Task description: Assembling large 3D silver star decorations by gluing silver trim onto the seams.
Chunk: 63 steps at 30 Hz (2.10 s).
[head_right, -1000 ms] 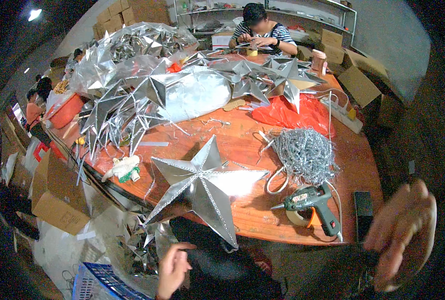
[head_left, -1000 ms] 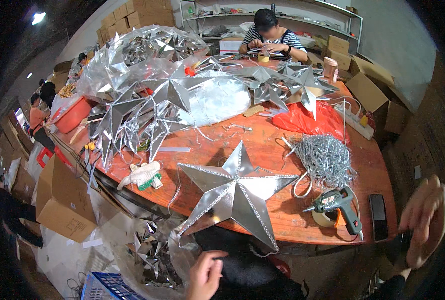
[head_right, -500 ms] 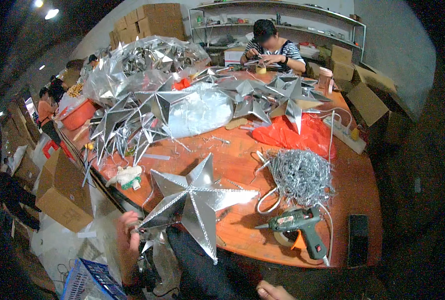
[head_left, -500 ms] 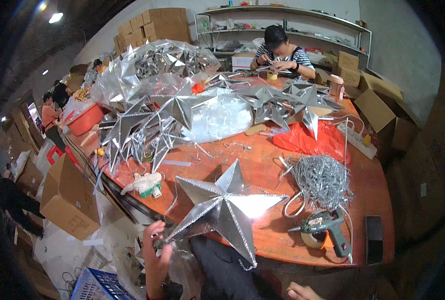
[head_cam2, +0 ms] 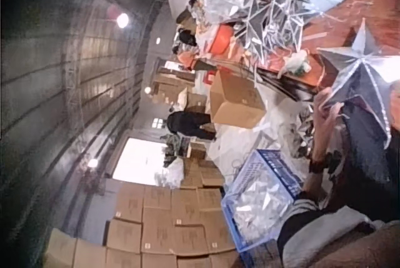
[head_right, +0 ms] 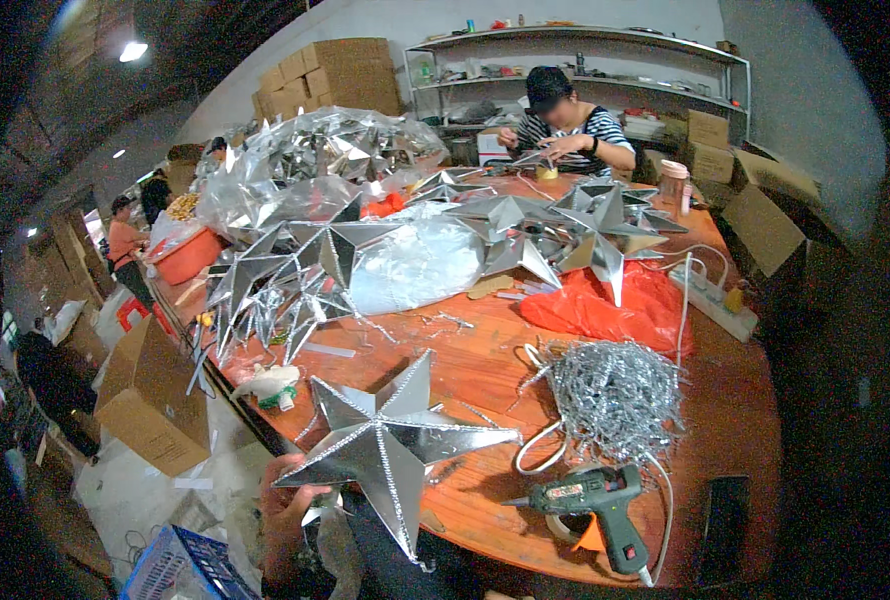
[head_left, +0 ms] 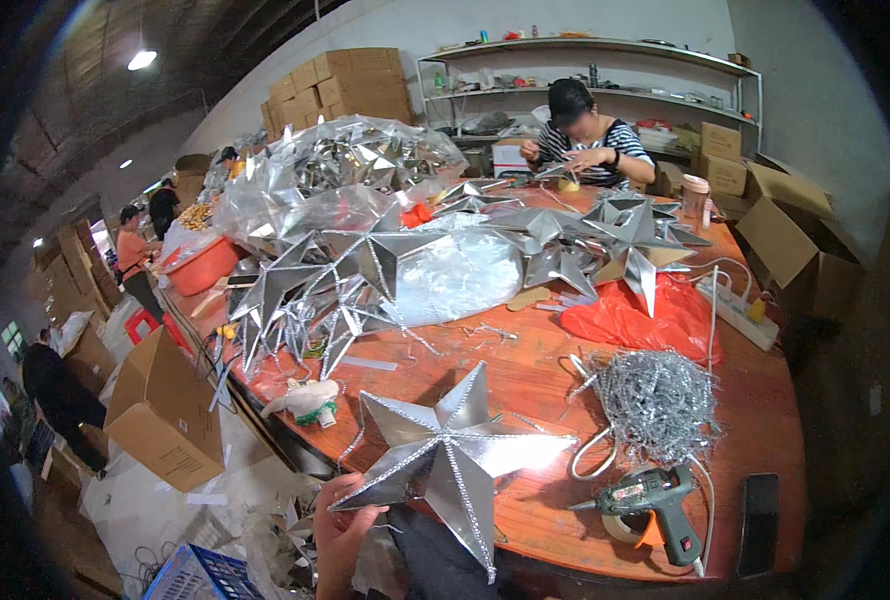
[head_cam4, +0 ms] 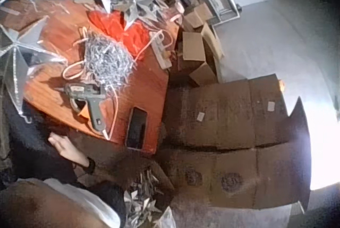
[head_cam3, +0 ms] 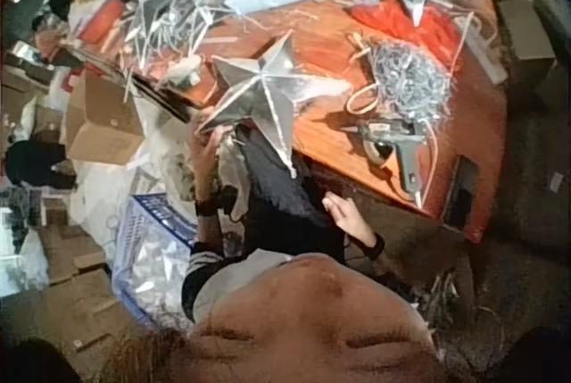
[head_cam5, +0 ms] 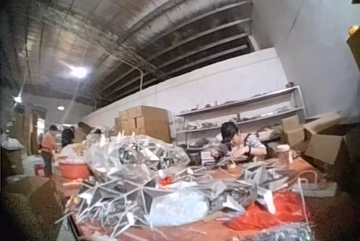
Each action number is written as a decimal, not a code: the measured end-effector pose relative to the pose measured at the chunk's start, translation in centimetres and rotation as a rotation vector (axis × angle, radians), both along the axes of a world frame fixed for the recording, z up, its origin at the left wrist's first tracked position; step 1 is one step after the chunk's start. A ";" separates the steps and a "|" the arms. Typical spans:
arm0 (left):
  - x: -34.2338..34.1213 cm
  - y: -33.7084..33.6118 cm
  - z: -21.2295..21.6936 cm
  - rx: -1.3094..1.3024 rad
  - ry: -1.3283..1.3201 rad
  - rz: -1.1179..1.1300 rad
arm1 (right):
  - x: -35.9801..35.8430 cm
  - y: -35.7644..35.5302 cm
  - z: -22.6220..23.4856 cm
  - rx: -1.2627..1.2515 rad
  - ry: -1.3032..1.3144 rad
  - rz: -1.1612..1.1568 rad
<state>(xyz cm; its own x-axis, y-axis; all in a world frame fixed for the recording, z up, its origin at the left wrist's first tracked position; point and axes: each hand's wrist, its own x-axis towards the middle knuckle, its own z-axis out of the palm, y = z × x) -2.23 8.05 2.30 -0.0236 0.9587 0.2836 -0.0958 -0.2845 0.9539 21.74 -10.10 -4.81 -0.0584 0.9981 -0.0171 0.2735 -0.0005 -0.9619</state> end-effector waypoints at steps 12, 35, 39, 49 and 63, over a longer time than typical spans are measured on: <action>-3.5 1.6 3.2 0.010 -0.062 0.103 | -0.2 1.6 -0.7 0.078 0.179 0.057; -9.2 32.1 7.7 0.273 -0.319 0.090 | -2.5 4.1 0.0 0.110 -0.179 0.058; -8.9 31.5 7.3 0.295 -0.109 0.090 | -2.2 4.3 0.3 0.005 -0.164 0.067; -12.4 26.9 6.5 0.436 0.421 0.437 | -1.6 4.7 1.7 -0.024 -0.170 0.081; -33.1 -0.1 -32.4 -0.458 1.026 0.428 | 8.5 2.7 -17.9 0.064 -0.549 -0.010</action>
<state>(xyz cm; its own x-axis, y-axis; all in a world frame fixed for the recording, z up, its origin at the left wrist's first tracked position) -35.37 7.99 -30.13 -0.3269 0.9450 -0.0085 0.7867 0.2771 0.5516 30.25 -7.42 -22.69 -0.0483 0.9987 0.0185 0.7352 0.0481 -0.6762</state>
